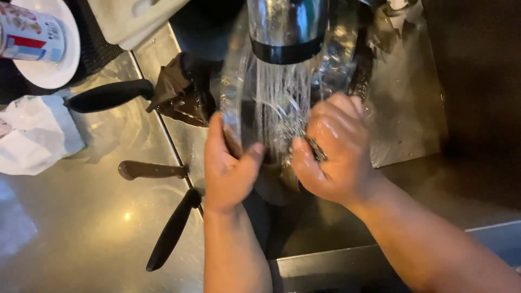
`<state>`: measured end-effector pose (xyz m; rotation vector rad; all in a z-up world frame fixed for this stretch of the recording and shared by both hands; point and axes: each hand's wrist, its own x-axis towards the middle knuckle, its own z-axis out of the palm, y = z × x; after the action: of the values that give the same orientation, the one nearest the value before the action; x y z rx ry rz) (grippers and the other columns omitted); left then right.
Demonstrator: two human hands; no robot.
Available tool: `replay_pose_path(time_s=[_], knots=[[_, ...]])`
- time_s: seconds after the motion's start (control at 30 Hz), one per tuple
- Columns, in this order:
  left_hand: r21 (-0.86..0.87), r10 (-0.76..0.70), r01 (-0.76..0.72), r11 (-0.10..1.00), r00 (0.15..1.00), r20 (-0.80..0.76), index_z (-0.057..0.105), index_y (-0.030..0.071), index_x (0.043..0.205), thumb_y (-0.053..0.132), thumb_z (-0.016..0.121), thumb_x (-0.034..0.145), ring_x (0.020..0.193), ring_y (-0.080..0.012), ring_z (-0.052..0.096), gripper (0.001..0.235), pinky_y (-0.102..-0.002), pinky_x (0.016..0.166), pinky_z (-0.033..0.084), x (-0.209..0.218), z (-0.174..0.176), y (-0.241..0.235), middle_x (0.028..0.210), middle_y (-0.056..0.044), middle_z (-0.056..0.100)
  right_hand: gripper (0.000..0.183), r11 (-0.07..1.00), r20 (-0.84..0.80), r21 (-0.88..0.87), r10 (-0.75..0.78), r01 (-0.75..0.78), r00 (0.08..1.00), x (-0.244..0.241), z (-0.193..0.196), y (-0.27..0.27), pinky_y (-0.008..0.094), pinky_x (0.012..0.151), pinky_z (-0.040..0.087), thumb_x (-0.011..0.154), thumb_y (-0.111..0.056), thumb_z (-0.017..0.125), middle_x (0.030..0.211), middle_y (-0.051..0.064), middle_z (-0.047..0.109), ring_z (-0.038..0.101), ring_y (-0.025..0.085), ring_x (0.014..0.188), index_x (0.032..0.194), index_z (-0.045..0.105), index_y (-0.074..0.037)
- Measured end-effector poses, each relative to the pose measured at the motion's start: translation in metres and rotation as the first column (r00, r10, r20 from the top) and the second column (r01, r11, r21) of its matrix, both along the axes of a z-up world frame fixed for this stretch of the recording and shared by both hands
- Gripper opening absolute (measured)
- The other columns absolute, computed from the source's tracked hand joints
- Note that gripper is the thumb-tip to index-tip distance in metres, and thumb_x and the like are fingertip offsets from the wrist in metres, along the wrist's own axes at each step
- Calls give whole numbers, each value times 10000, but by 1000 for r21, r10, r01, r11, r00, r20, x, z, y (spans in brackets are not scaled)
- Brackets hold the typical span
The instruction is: The person scrubs a round metal tray with a steel wool pad under running water, then applies soap and continues scrubbing with a white sponge. The tray is rinsed and handled throughout the process.
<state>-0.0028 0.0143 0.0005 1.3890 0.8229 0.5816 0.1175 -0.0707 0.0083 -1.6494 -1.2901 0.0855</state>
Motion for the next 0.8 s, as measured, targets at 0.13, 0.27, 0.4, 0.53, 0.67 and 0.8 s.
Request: replay_pose_path(time_s=[0.13,0.27,0.4,0.53,0.67,0.8], knots=[[-27,48,-46,999,992,118,414,56,1031,276,577,740,890,-121,492,399,-257,818,409,4,3,2,946,-42,508,108,985,-355,-131,-156,117,922,-8,-12,5,305,622,359,786,-83,439,769,98,414,407,192,655,824,383,2],[-106,134,-122,987,984,119,429,47,1041,254,577,737,844,-116,500,397,-251,767,431,1,-2,3,913,-43,520,139,929,-505,-320,-332,184,797,-4,-9,11,275,749,321,801,-95,449,842,42,389,377,141,793,914,378,-58],[-78,136,-122,989,969,206,435,36,1092,360,512,809,934,-141,485,438,-282,840,399,1,-11,2,1001,-56,509,79,960,-457,-258,-224,112,861,-2,-22,12,264,716,386,817,-48,497,866,76,464,471,165,809,888,487,-14],[-116,131,-102,988,953,275,450,41,1080,330,522,821,939,-155,497,395,-295,849,406,1,-12,4,993,-56,521,168,963,-439,-269,-120,-3,890,7,-17,13,214,632,474,754,97,513,974,90,327,546,205,944,910,522,35],[-66,164,-156,986,978,131,516,65,930,256,628,697,733,-86,506,322,-230,684,430,-2,-10,5,793,5,539,225,823,-322,-527,36,-211,946,19,-11,8,305,686,401,689,-102,546,1011,109,358,376,235,926,898,556,-19],[-22,81,-80,997,992,96,506,58,933,284,641,671,732,-102,532,372,-235,673,453,-2,-6,4,788,-10,553,408,695,-184,-702,29,-152,982,24,-25,6,405,833,338,658,-246,592,1113,163,426,392,323,1012,1021,561,-63]])
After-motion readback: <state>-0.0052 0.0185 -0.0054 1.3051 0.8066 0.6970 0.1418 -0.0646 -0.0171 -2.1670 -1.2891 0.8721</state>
